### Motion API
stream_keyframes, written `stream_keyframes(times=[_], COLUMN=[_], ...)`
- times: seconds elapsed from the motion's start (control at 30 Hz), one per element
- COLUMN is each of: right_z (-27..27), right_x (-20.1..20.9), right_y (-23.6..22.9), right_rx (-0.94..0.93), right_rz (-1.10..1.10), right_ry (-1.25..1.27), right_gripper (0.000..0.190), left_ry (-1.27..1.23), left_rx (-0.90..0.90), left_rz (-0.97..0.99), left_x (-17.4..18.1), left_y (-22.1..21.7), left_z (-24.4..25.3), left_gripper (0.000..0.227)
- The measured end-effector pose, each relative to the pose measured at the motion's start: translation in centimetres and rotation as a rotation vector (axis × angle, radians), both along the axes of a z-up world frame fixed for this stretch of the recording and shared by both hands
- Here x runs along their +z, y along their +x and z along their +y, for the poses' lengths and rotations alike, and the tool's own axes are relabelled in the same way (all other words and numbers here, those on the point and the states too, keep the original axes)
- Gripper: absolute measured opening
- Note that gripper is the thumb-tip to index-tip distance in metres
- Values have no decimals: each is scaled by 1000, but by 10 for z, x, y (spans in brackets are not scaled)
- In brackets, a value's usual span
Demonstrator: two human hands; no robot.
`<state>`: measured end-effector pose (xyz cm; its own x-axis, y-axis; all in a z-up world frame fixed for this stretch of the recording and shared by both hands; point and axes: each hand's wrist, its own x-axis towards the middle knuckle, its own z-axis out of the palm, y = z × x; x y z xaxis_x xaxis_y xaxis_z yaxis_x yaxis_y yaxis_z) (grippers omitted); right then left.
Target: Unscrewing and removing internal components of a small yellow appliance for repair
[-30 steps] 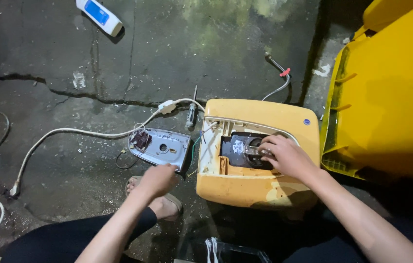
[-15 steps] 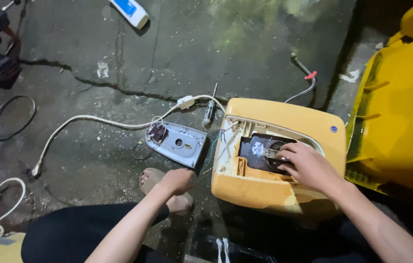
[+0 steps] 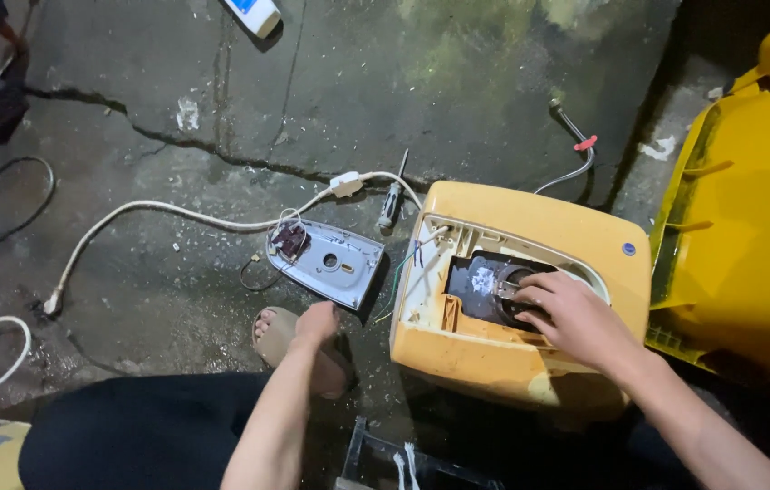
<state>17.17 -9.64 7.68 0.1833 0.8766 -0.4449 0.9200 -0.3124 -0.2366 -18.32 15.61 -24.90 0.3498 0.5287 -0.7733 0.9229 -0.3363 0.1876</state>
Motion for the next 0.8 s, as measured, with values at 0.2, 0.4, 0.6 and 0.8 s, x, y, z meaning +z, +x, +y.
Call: stream_keyframes(times=[0.2,0.4,0.6,0.8], right_z=[-5,-2,-15,-12], right_x=[-5,2,-18,-5], right_y=[9,12,24,33], right_rx=[-10,-36,-34,-70], right_rz=[40,118,46,69], right_ry=[26,24,120,61], right_gripper=[23,25,43,41], left_ry=[102,128,274,309], left_rx=[285,190,346,245], left_rz=[-136,-291,-364,-298], left_x=[-7,2,-45,-61], left_y=[30,75,100,110], left_z=[-5,4,4,10], left_gripper=[32,29,28,30])
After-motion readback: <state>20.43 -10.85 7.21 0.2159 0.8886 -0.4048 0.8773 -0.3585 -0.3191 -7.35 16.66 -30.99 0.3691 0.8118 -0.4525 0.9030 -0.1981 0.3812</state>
